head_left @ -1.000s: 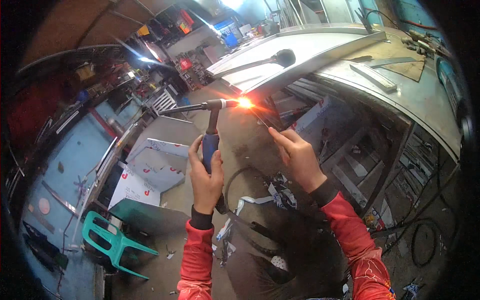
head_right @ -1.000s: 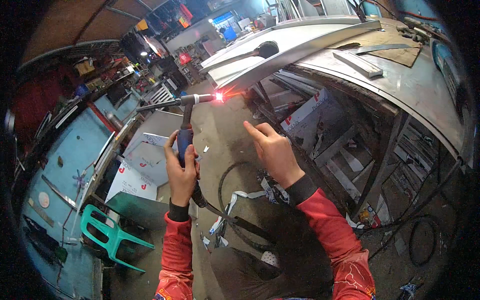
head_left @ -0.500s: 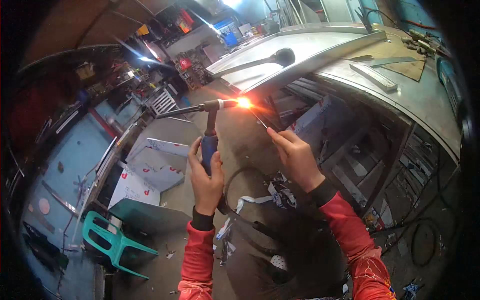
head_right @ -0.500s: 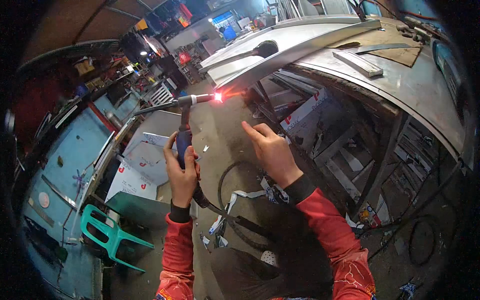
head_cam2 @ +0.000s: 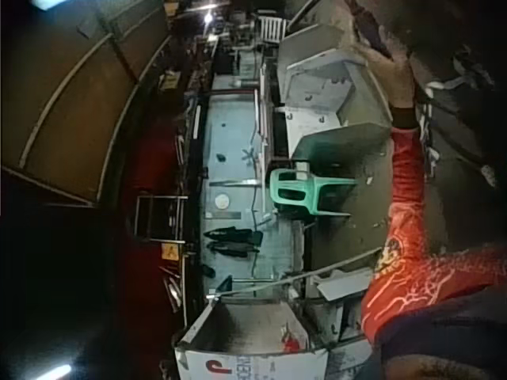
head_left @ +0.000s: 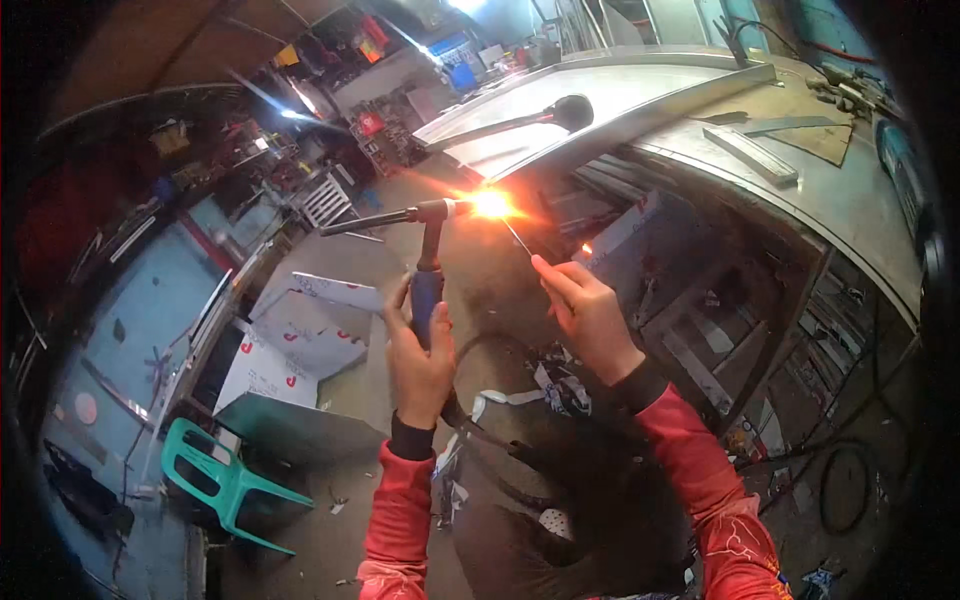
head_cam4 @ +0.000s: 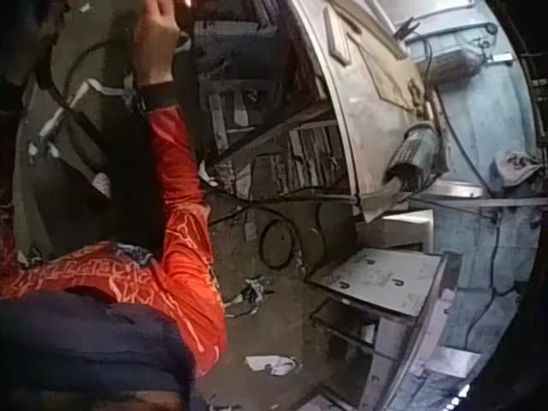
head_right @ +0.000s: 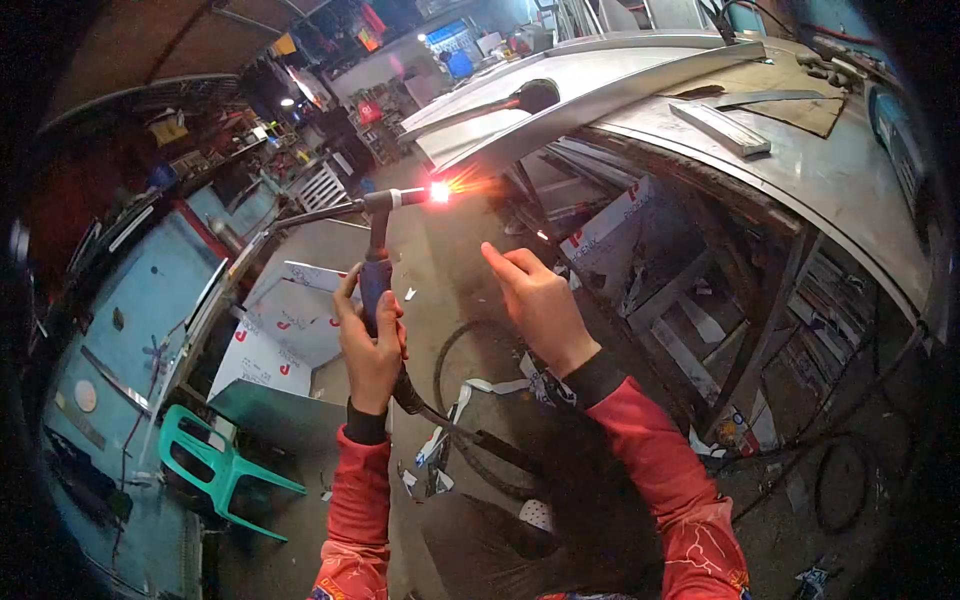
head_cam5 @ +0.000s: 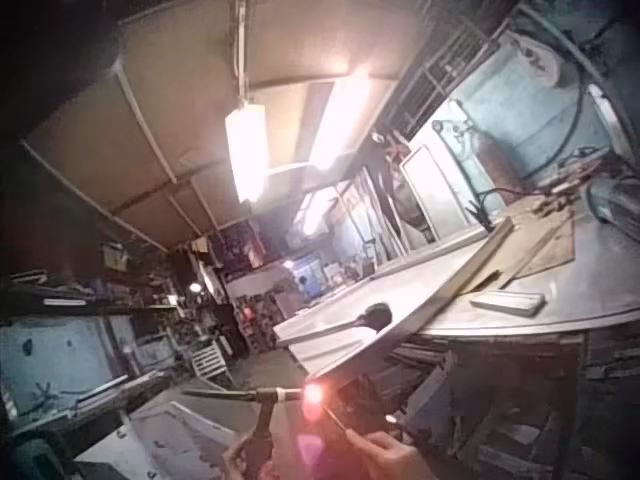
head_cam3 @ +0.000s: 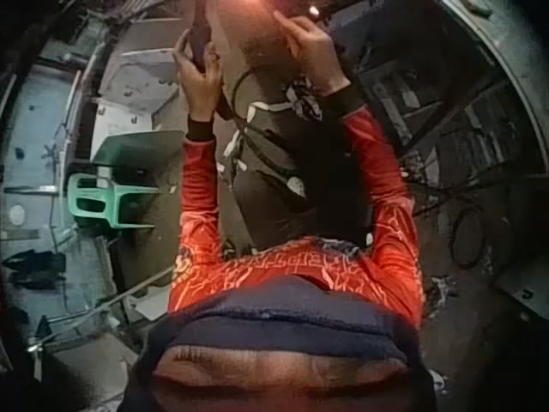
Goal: The person welds the edges of a metal tray using a welding torch and a filler rod. Afterward, the person turns the metal tray on the workbench and picks up a long metal frame.
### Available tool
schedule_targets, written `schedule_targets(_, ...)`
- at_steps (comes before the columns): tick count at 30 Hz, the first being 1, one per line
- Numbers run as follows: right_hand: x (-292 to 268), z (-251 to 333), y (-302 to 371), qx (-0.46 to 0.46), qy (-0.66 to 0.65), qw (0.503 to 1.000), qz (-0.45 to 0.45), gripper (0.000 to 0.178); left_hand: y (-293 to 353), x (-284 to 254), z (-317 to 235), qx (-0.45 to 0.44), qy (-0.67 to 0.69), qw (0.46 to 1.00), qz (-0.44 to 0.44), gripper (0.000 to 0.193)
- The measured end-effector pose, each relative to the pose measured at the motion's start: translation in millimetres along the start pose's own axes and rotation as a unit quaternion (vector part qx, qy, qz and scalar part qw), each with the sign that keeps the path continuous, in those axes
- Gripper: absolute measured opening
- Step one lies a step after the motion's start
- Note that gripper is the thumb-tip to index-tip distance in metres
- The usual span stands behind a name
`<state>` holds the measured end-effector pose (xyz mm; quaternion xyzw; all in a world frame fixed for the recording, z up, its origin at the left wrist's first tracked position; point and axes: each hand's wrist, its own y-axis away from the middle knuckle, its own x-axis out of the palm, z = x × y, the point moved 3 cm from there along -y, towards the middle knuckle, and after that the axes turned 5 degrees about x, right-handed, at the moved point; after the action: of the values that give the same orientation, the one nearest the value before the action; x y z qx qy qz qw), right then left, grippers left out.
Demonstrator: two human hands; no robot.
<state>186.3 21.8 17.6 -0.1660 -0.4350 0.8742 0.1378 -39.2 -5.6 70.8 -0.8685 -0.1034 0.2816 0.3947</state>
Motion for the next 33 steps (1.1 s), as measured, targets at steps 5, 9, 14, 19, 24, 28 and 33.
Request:
schedule_targets(5,-1,-2,-1,0.018,-0.003,1.000,-0.004,0.042,1,3,-2,-0.020,0.093,0.995,-0.004,0.049)
schedule_targets(9,-5,1,-3,0.019,-0.007,1.000,-0.008,0.040,4,5,-9,-0.037,0.085,0.996,-0.001,0.049)
schedule_targets(14,-9,4,-2,-0.008,0.030,0.999,-0.020,0.041,8,18,-10,-0.093,0.193,0.977,-0.011,0.048)
schedule_targets(19,-10,0,7,-0.018,0.081,0.997,-0.006,0.046,8,22,-5,-0.094,0.221,0.971,-0.015,0.046)
schedule_targets(24,-8,-2,10,-0.027,0.095,0.995,0.003,0.048,6,18,-1,-0.093,0.197,0.976,-0.003,0.044)
schedule_targets(28,-10,-3,10,-0.008,0.097,0.995,0.025,0.049,9,20,0,-0.072,0.182,0.981,-0.005,0.044)
schedule_targets(33,-4,-3,11,-0.004,0.064,0.998,0.021,0.050,15,23,6,-0.083,0.149,0.985,-0.028,0.051)
